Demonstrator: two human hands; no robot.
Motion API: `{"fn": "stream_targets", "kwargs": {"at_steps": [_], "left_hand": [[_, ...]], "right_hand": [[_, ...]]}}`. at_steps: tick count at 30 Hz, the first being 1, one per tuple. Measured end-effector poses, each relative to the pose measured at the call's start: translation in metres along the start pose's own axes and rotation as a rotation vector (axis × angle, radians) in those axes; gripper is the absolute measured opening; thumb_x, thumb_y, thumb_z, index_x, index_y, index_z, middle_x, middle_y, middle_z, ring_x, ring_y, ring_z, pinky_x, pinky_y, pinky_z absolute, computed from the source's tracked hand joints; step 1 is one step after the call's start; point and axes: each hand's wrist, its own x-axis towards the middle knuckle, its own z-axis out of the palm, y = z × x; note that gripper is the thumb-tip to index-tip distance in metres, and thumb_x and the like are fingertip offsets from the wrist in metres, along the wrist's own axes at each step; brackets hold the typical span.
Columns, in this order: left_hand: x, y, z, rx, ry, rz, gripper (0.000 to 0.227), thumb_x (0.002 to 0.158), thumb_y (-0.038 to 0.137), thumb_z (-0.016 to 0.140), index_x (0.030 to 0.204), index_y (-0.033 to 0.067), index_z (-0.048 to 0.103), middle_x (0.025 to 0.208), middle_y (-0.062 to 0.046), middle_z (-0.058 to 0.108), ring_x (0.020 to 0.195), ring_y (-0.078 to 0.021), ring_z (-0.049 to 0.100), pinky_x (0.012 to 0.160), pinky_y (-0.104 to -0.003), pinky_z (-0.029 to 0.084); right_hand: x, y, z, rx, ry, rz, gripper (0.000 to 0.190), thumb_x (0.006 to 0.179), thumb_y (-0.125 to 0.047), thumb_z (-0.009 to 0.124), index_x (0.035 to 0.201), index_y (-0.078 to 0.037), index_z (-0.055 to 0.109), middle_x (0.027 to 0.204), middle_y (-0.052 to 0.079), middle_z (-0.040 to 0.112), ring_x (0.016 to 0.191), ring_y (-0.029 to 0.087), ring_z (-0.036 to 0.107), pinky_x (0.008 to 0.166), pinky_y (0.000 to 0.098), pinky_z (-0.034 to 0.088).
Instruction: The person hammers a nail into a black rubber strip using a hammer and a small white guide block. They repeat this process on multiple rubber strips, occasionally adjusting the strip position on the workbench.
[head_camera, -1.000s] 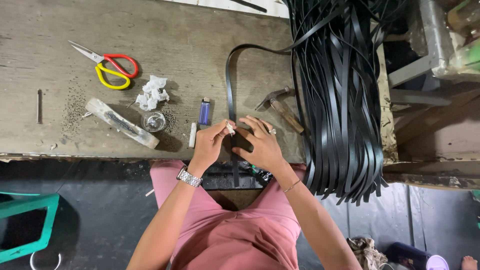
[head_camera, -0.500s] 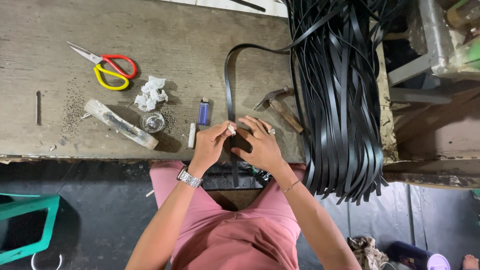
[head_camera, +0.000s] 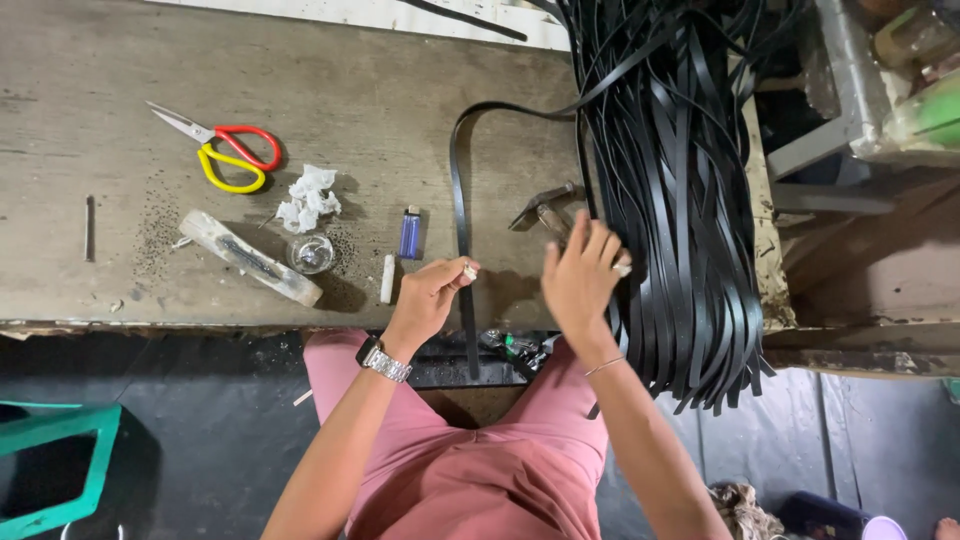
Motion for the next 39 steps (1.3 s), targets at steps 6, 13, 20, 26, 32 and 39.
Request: {"fn": "stream_targets", "kwargs": {"at_steps": [6,13,20,26,32,39], "left_hand": [[0.007,0.011,-0.002,0.029,-0.004,0.021,0.016,0.096,-0.002,0.068,0.098,0.0102,0.078,0.071,-0.007,0.068,0.063,-0.0194,0.064,0.069,-0.031,0.056],[-0.001,-0.012,0.002,-0.064,-0.026,0.002,0.014,0.096,-0.002,0.067,0.102,0.0045,0.078,0.076,-0.012,0.073,0.069,-0.0245,0.068,0.068,-0.036,0.057],[-0.017,-0.044,0.006,-0.088,-0.043,0.001,0.016,0.096,-0.007,0.065,0.103,-0.0012,0.078,0.073,-0.016,0.072,0.067,-0.0314,0.068,0.065,-0.039,0.055],[-0.009,-0.032,0.000,-0.066,-0.060,-0.009,0.015,0.098,-0.003,0.065,0.104,0.0005,0.078,0.080,-0.015,0.075,0.074,-0.0297,0.071,0.071,-0.039,0.057],[-0.006,-0.015,-0.003,-0.101,-0.073,-0.035,0.019,0.097,-0.007,0.064,0.110,-0.0044,0.077,0.084,-0.020,0.076,0.079,-0.0324,0.073,0.070,-0.042,0.057],[0.004,0.006,-0.003,0.084,-0.059,0.013,0.015,0.098,0.000,0.067,0.106,0.0045,0.079,0.081,-0.009,0.075,0.075,-0.0217,0.073,0.071,-0.033,0.058]], "right_hand": [[-0.005,0.017,0.014,-0.154,-0.074,-0.139,0.037,0.107,-0.043,0.046,0.106,-0.010,0.063,0.082,0.002,0.061,0.072,0.020,0.067,0.059,0.0377,0.052],[-0.012,0.008,-0.073,0.649,-0.309,0.023,0.044,0.102,-0.051,0.054,0.108,-0.009,0.064,0.072,0.023,0.069,0.073,0.046,0.071,0.063,0.0544,0.053],[-0.019,-0.006,-0.109,0.650,-0.259,-0.189,0.037,0.099,-0.052,0.059,0.108,-0.016,0.063,0.061,0.014,0.066,0.060,0.037,0.072,0.054,0.0428,0.056],[-0.039,-0.006,-0.088,0.610,-0.158,-0.137,0.040,0.104,-0.054,0.046,0.104,-0.016,0.060,0.059,0.014,0.061,0.057,0.038,0.070,0.052,0.0414,0.056],[-0.018,-0.005,-0.075,0.687,-0.205,-0.081,0.037,0.102,-0.047,0.057,0.110,-0.012,0.064,0.065,0.025,0.065,0.068,0.046,0.070,0.061,0.0519,0.054],[0.004,0.025,0.018,0.080,0.064,-0.125,0.032,0.103,-0.038,0.057,0.122,-0.013,0.066,0.096,0.007,0.069,0.099,0.028,0.061,0.079,0.0476,0.052]]}}
